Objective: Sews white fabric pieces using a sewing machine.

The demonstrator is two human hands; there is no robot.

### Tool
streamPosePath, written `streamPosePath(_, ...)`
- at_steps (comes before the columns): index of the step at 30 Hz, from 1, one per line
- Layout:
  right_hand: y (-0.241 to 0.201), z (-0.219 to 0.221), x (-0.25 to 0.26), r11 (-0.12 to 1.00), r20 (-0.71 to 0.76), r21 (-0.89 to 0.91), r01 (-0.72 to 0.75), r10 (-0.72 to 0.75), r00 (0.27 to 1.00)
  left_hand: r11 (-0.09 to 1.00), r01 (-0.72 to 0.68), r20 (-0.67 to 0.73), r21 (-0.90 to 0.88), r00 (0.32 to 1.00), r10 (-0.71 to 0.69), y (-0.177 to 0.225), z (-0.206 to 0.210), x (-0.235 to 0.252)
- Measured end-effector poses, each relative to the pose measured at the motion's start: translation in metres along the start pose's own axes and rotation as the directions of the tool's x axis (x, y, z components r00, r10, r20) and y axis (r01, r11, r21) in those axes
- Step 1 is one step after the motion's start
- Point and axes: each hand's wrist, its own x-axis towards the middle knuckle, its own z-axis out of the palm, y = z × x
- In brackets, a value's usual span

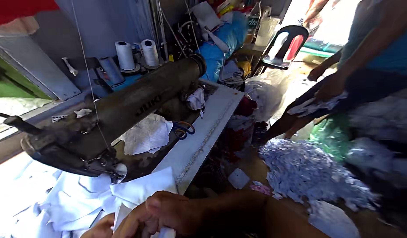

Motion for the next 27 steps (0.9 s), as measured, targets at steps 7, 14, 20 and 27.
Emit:
streamPosePath(7, 0.024, 0.006, 0.012, 0.95, -0.025, 0.098, 0.297, -0.296, 0.955, 0.995, 0.049, 0.025, -0.091, 0.999, -0.047, 0.007, 0.003, 0.005)
streamPosePath(14, 0.029, 0.001, 0.017, 0.863, -0.079, -0.363, 0.35, -0.403, 0.912, 0.913, -0.198, -0.027, 0.356, 0.975, 0.222, 0.003, -0.005, 0.014)
streamPosePath(20, 0.029, -0.017, 0.021, 0.793, -0.107, -0.525, 0.307, -0.42, 0.901, 0.725, -0.327, -0.049, 0.606, 0.894, 0.445, 0.002, -0.012, 0.016)
streamPosePath(27, 0.016, -0.041, 0.025, 0.648, 0.023, -0.667, 0.367, -0.475, 0.88, 0.75, -0.302, -0.088, 0.588, 0.898, 0.431, 0.029, -0.044, 0.014)
